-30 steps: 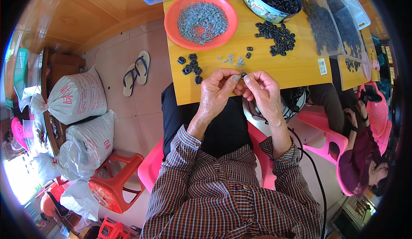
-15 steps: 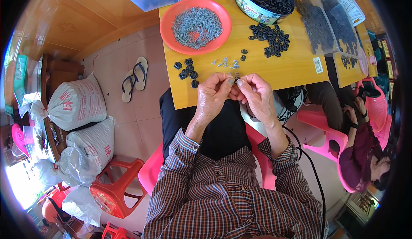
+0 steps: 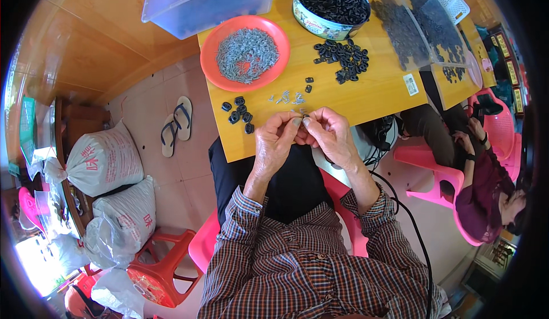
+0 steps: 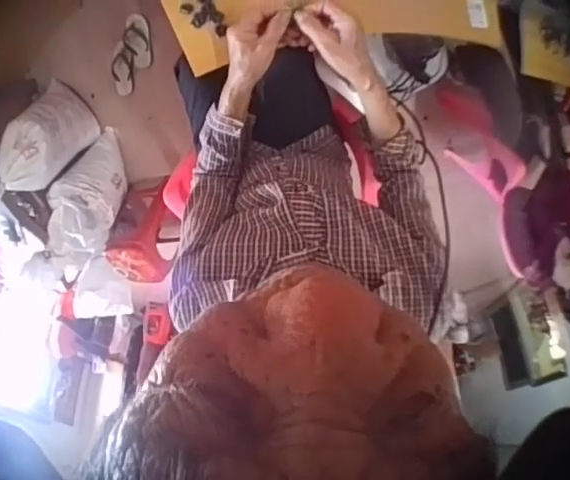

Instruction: Manually assembling small black plastic components by hand at a table.

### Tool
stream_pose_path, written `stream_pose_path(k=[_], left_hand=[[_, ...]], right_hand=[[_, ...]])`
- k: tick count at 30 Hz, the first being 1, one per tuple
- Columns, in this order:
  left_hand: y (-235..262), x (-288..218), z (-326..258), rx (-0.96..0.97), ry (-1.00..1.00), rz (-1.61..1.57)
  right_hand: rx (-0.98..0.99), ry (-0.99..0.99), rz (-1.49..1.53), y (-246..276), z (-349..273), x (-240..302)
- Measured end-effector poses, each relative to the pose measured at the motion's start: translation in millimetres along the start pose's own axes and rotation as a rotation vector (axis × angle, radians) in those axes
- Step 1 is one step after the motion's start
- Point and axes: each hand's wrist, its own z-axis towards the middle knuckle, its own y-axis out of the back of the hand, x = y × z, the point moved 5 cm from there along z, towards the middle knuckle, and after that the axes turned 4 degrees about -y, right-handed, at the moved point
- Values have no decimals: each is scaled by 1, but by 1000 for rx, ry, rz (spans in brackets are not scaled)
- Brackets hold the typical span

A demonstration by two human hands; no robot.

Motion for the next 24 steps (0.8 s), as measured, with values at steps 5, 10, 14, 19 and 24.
stream_pose_path(k=[5,10,14,19,24], left_hand=[[-1,-5,2,-3,15,24],[-7,-4,4,-34,18,69],[-19,-8,14,-23,-64,287],[-62,-31,51,8,-479,721],[-92,-25,83,16,-620,964]], right_hand=[[-44,2,3,8,-1,10],[-78,2,17,14,-2,13],[-222,-8,66,32,-2,13],[-472,143,138,60,-13,25],[-526,166,170,64,-17,25]])
